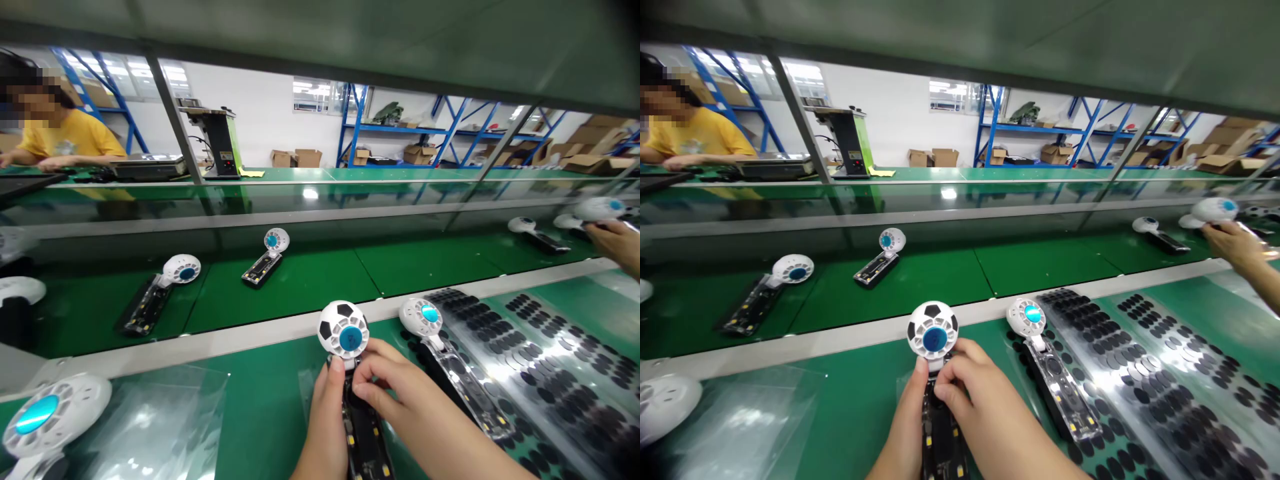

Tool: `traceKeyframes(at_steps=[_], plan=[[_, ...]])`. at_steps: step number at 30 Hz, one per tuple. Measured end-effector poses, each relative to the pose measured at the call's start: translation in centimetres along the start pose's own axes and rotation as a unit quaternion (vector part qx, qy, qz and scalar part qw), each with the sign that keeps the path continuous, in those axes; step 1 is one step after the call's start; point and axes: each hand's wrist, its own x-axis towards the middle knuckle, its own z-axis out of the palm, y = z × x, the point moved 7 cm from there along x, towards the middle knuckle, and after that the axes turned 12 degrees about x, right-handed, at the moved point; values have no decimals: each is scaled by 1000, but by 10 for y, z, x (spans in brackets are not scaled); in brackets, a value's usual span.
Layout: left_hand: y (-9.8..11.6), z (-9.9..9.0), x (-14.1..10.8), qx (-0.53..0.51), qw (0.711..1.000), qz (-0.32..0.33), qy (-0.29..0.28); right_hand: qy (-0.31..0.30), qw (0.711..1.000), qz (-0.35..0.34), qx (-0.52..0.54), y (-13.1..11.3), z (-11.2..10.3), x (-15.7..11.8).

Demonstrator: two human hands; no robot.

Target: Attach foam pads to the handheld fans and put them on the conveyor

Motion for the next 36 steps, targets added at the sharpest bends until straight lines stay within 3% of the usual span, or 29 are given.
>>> traceKeyframes(at_steps=[8,21,29,33,36], plan=[[0,-6,8,23,999,40,12,-12,997,-2,-80,3,1,0],[-6,-13,11,52,998,24,34,-29,990,-18,-140,1,5,0],[-7,-14,7,47,998,-8,38,10,992,-19,-121,0,5,-4],[-4,-12,2,52,998,-12,36,35,990,-30,-131,13,6,-7],[-6,-11,1,55,998,-16,32,89,992,-20,-90,29,-1,-6]])
